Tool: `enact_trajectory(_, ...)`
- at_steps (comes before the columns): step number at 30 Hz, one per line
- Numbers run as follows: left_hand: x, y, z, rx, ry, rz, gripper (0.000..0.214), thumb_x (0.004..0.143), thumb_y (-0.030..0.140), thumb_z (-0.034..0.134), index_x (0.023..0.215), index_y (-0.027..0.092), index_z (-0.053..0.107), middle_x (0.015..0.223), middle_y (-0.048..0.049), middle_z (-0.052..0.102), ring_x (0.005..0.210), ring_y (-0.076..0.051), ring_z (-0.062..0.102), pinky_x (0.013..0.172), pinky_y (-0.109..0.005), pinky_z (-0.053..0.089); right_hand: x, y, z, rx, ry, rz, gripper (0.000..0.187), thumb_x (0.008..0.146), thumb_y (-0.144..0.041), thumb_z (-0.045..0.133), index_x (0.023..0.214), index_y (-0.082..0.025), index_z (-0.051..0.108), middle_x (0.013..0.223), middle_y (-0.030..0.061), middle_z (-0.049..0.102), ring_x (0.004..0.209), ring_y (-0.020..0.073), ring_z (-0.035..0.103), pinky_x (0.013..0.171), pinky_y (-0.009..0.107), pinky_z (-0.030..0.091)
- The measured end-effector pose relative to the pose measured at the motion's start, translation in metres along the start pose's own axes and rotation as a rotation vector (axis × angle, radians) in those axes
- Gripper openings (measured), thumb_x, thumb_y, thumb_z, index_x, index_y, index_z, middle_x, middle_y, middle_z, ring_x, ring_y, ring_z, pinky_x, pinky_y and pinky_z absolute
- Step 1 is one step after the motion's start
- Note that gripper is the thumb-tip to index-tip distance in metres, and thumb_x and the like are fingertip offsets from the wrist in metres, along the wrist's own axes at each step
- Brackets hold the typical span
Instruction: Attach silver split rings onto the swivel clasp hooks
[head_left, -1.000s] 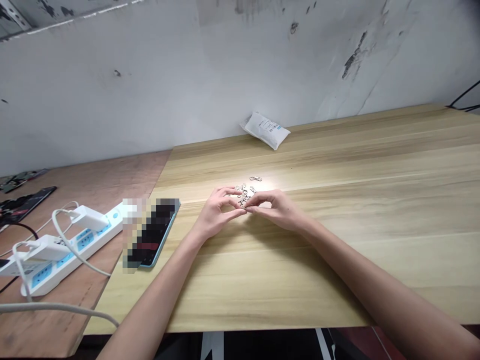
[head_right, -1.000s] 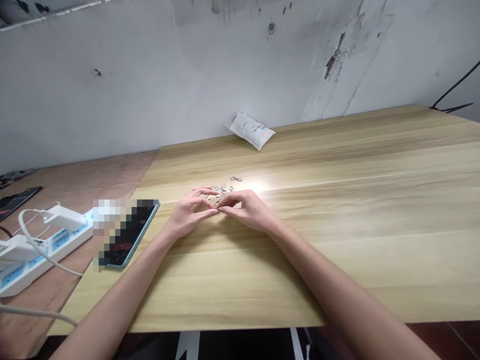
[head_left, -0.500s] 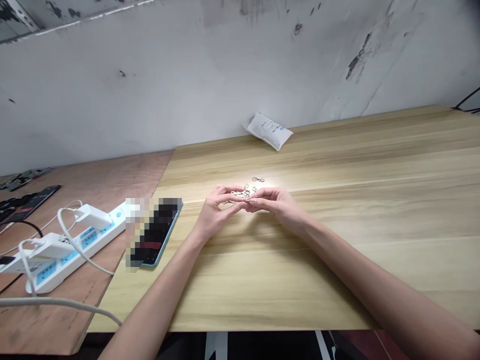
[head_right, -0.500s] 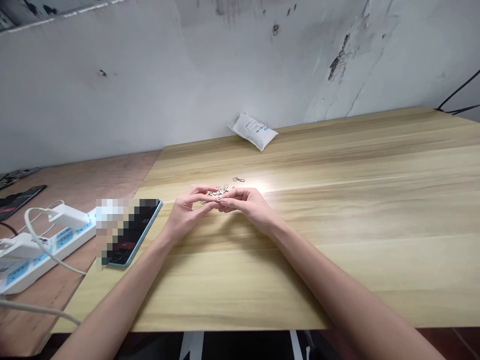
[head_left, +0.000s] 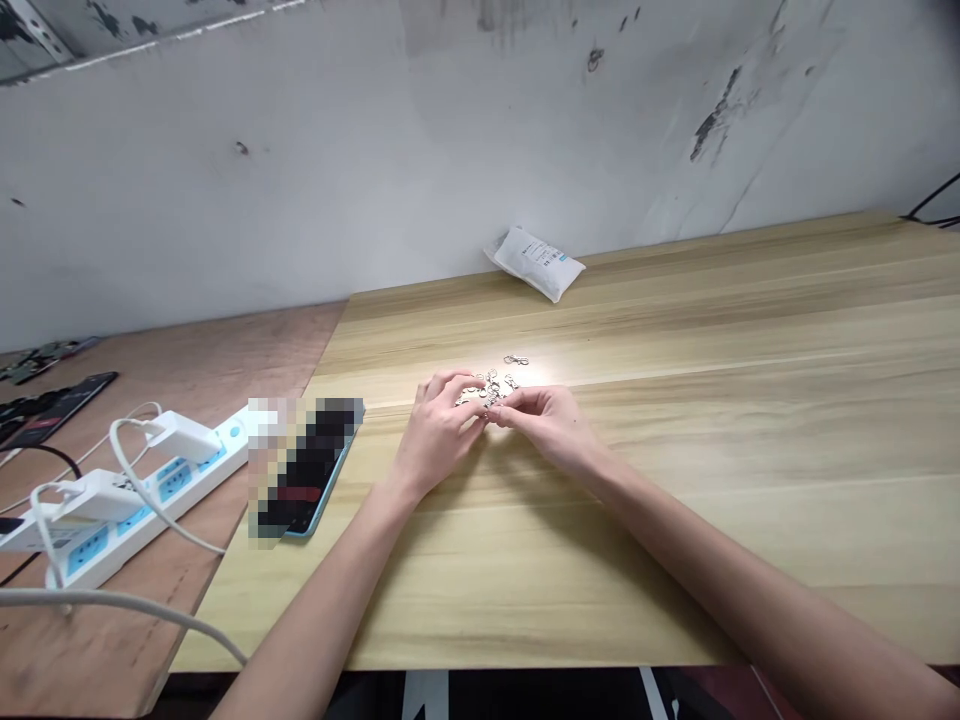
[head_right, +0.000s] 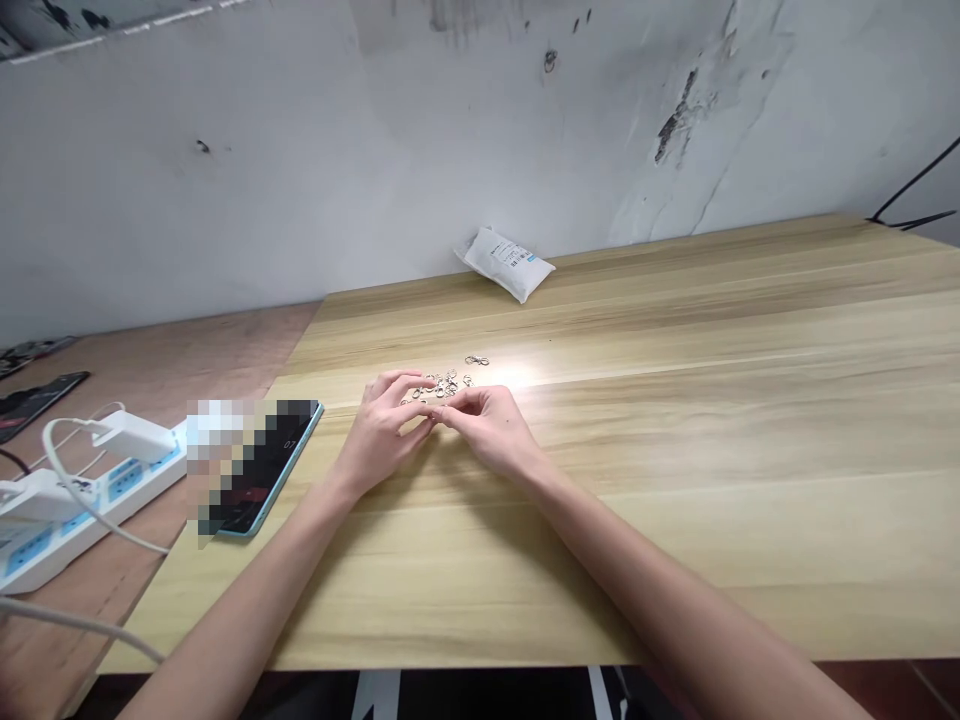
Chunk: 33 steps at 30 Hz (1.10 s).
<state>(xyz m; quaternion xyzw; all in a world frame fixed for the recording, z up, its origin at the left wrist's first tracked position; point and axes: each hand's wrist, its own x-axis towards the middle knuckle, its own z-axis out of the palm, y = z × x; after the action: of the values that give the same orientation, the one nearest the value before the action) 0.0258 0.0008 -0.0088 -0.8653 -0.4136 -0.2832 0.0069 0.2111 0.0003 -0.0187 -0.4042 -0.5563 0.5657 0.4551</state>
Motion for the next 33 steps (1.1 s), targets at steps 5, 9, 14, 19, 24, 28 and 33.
enact_trajectory(5,0.0,-0.003,-0.004,-0.084,0.09,-0.026,0.008,0.086,0.022,0.065,0.084,0.024,0.072,0.118,-0.0037,0.066,0.118,-0.026,0.05,0.098,-0.044,0.042,0.0,-0.004,0.004,0.056,0.056,0.006,0.028,0.069,-0.044,0.078,0.075,-0.017,0.075,0.078,0.0069,0.074,0.074,0.0176,0.064,0.073,0.032,0.049)
enact_trajectory(9,0.002,-0.005,-0.008,-0.17,0.173,-0.038,0.008,0.086,0.023,0.066,0.083,0.024,0.073,0.115,-0.0032,0.066,0.117,-0.024,0.051,0.099,-0.043,0.044,0.002,-0.004,0.0,0.118,0.052,0.05,0.031,0.066,-0.046,0.081,0.075,-0.016,0.075,0.076,0.0072,0.073,0.073,0.0173,0.063,0.076,0.034,0.05)
enact_trajectory(14,0.002,-0.005,-0.007,-0.168,0.202,-0.041,0.007,0.085,0.021,0.066,0.085,0.024,0.072,0.119,-0.0035,0.064,0.115,-0.023,0.052,0.1,-0.044,0.044,0.001,-0.001,0.001,0.149,0.028,0.058,0.031,0.067,-0.044,0.08,0.077,-0.016,0.076,0.078,0.0079,0.074,0.076,0.0174,0.063,0.077,0.033,0.049)
enact_trajectory(19,0.002,-0.007,-0.006,-0.207,0.16,-0.008,0.017,0.087,0.019,0.065,0.099,0.027,0.072,0.123,-0.0039,0.063,0.113,-0.022,0.053,0.096,-0.042,0.046,-0.001,-0.002,0.001,0.188,0.015,0.077,0.028,0.067,-0.042,0.08,0.075,-0.016,0.076,0.078,0.007,0.073,0.076,0.0167,0.063,0.077,0.033,0.048)
enact_trajectory(24,0.003,-0.008,-0.009,-0.219,0.131,0.048,0.018,0.086,0.015,0.064,0.094,0.028,0.074,0.119,-0.0035,0.064,0.115,-0.023,0.052,0.097,-0.042,0.046,-0.002,-0.002,0.001,0.226,-0.01,0.095,0.025,0.069,-0.04,0.079,0.074,-0.017,0.076,0.078,0.007,0.073,0.075,0.0164,0.061,0.077,0.032,0.047)
enact_trajectory(28,0.001,-0.01,-0.011,-0.223,0.086,0.051,0.017,0.085,0.016,0.065,0.094,0.027,0.074,0.122,-0.0035,0.063,0.117,-0.023,0.05,0.099,-0.044,0.045,-0.001,-0.002,0.003,0.241,0.001,0.129,0.024,0.067,-0.04,0.08,0.072,-0.017,0.076,0.074,0.0057,0.072,0.071,0.0146,0.059,0.074,0.03,0.047)
enact_trajectory(33,0.0,-0.01,-0.01,-0.234,0.08,0.022,0.017,0.086,0.017,0.064,0.095,0.028,0.074,0.122,-0.0038,0.063,0.119,-0.024,0.05,0.1,-0.044,0.044,0.001,-0.001,0.004,0.272,0.011,0.139,0.023,0.068,-0.04,0.08,0.07,-0.017,0.076,0.074,0.0052,0.072,0.069,0.0135,0.058,0.073,0.029,0.046)
